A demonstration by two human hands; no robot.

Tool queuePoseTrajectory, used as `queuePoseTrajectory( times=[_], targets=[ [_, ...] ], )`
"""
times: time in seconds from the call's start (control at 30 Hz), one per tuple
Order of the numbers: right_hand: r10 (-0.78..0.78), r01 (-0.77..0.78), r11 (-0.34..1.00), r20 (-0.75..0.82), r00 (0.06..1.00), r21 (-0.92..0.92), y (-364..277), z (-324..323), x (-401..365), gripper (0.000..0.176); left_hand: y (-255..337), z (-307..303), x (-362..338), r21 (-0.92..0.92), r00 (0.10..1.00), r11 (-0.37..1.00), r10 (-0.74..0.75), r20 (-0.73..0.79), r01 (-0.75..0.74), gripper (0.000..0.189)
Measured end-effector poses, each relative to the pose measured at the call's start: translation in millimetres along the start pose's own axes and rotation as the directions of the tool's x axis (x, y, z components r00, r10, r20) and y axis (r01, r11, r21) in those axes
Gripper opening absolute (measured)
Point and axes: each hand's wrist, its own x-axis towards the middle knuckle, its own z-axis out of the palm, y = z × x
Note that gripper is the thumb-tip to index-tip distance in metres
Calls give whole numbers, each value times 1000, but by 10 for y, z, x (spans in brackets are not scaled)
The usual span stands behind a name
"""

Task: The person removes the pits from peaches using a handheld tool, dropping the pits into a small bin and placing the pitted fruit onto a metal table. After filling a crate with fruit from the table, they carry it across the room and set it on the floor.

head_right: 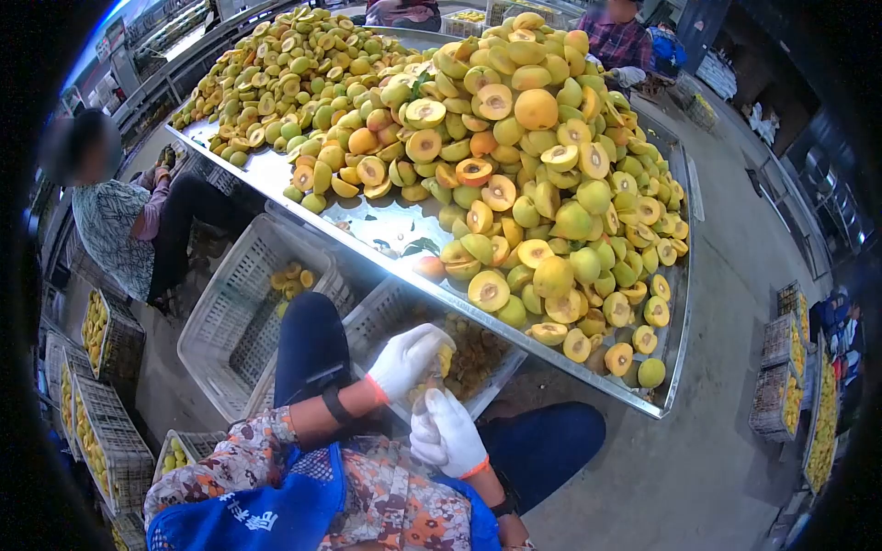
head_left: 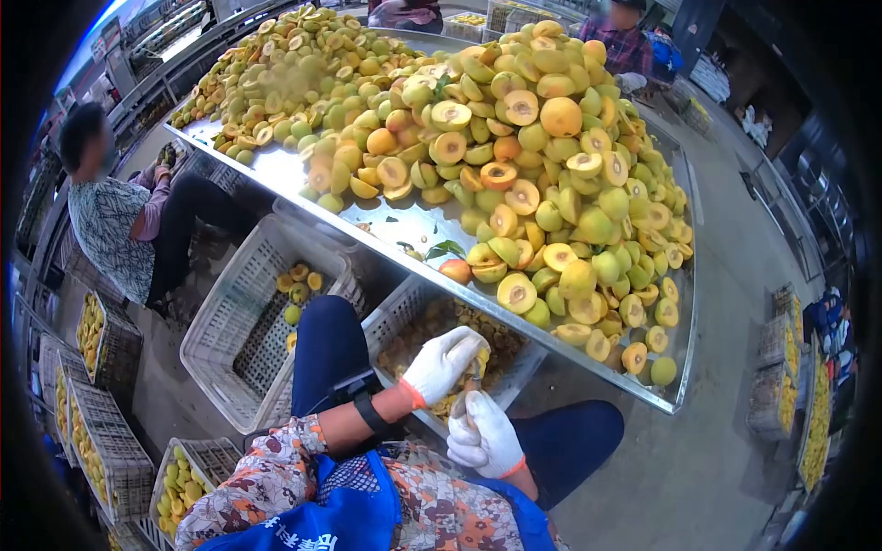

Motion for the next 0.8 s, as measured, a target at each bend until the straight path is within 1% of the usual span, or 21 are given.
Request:
queuePoseTrajectory(
  times=[0.03,0.1,0.17,0.2,0.23,0.3,0.37,0.4,0.43,0.5,0.53,0.57,0.6,0.63,0.67,0.7,0.73,0.77,0.8],
  targets=[
    [22,-21,1000,25,999,-13,-8,-12,13,20,-30,5,-1,-2,1000,1000,0,0,0,27],
    [45,-45,999,43,998,-20,4,-31,42,18,-133,36,-39,-130,996,991,-14,-90,2,29],
    [0,0,1000,-44,999,17,42,-9,91,23,-195,-11,55,34,997,998,-58,-51,60,32],
    [-42,34,997,-113,993,-71,72,11,128,21,-245,-20,99,31,998,999,-38,-48,39,34],
    [-70,44,988,-179,981,-146,93,64,149,20,-232,-32,115,-61,985,983,-173,-22,171,34],
    [-55,39,991,-121,991,-127,61,103,167,20,-109,-65,64,-131,987,980,-157,-27,152,32],
    [-51,41,995,-108,993,-87,48,93,198,20,-116,-58,55,-304,999,952,34,-27,-40,30],
    [-71,59,990,-96,993,-126,62,74,222,20,58,-71,20,-386,995,917,-100,21,100,29],
    [-91,65,979,-129,987,-196,43,136,220,19,-28,-80,66,-322,998,945,-64,2,62,29],
    [-134,84,951,-152,979,-298,62,172,248,19,20,-95,56,-177,998,984,-43,-47,34,29],
    [-126,75,955,-160,979,-289,61,179,231,19,-50,-89,50,-134,996,991,20,-91,-32,29],
    [-66,45,980,-106,992,-192,25,179,216,20,-41,-64,32,-132,996,991,13,-92,-25,29],
    [-12,8,995,-43,999,-97,-3,165,209,22,0,-27,11,-104,986,993,43,-164,-61,29],
    [-1,-2,996,-39,999,-93,11,135,196,22,31,5,-19,-71,968,993,71,-239,-90,30],
    [9,-9,1000,-12,1000,-19,32,103,207,21,50,-1,-10,-14,968,997,72,-241,-77,28],
    [22,-23,998,21,1000,54,42,79,224,21,-29,-35,20,-67,986,997,15,-166,-26,29],
    [94,-97,986,25,995,137,4,58,215,24,-77,-69,59,-172,997,985,-18,-82,3,29],
    [104,-118,982,104,989,145,-14,37,215,28,-110,-93,86,-274,999,961,-39,3,39,29],
    [113,-133,980,133,985,150,-12,6,210,31,-130,-85,66,-261,1000,965,-9,-30,1,30]
  ],
)
